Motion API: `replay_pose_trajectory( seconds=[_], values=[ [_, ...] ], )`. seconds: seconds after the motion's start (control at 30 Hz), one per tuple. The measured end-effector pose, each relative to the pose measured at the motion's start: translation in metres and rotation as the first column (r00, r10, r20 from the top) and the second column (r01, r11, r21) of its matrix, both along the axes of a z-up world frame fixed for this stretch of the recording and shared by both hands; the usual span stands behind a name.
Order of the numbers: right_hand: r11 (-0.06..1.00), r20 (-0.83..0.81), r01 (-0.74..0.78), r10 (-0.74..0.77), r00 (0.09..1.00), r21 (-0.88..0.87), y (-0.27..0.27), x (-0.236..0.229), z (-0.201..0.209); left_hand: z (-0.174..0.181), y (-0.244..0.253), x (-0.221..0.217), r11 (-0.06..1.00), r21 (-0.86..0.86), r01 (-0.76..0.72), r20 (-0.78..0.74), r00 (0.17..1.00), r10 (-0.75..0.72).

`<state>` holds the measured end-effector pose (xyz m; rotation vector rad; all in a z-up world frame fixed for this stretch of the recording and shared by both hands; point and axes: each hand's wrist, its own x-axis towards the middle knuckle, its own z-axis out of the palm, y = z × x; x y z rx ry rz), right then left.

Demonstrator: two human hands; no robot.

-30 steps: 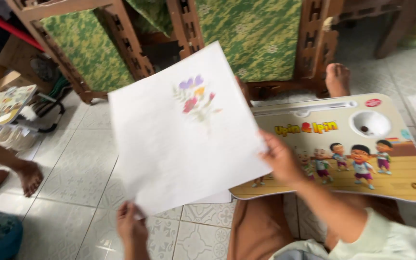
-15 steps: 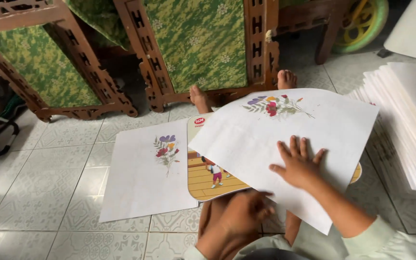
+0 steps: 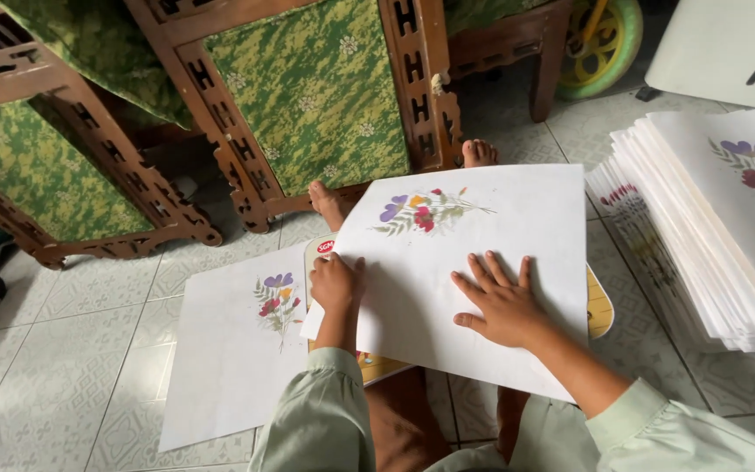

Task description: Folding large printed paper sheets one by one on a lap desk and stacking them.

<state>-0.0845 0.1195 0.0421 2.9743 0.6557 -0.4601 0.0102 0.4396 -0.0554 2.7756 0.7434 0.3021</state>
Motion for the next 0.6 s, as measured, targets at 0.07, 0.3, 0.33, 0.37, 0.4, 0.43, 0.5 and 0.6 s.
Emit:
replay_pose_trajectory(
  seconds=[0.07, 0.3, 0.33, 0.37, 0.4, 0.43, 0.5, 0.6],
  values=[
    [1.000, -0.013, -0.005, 0.005, 1.000, 0.015, 0.000, -0.002, 0.010, 0.007, 0.006, -0.002, 0.998, 0.036, -0.050, -0.023, 0.998, 0.051],
    [0.998, -0.021, -0.063, 0.063, 0.998, 0.001, -0.002, 0.001, 0.023, 0.011, 0.028, 0.000, 0.983, 0.174, -0.061, 0.050, 0.997, 0.053],
    [0.998, -0.023, -0.059, 0.059, 0.998, 0.003, -0.002, 0.002, 0.024, 0.009, 0.033, 0.005, 0.983, 0.176, -0.057, 0.049, 0.998, 0.049],
    [0.998, -0.024, -0.068, 0.069, 0.997, 0.009, -0.003, 0.003, 0.024, 0.007, 0.038, 0.008, 0.976, 0.211, -0.050, 0.063, 0.997, 0.037],
    [0.997, -0.025, -0.077, 0.078, 0.997, 0.014, -0.003, 0.003, 0.025, 0.004, 0.044, 0.012, 0.968, 0.246, -0.043, 0.078, 0.997, 0.024],
    [0.997, -0.028, -0.075, 0.075, 0.997, 0.015, -0.004, 0.004, 0.023, 0.020, 0.034, 0.002, 0.968, 0.246, -0.040, 0.075, 0.997, 0.022],
    [0.995, -0.014, -0.104, 0.104, 0.994, 0.000, -0.003, 0.007, 0.022, 0.054, 0.016, -0.017, 0.958, 0.285, 0.003, 0.075, 0.997, -0.026],
    [0.993, -0.009, -0.116, 0.116, 0.993, 0.004, -0.003, 0.015, 0.020, 0.055, 0.012, -0.028, 0.954, 0.300, 0.021, 0.027, 0.999, -0.031]
  ],
)
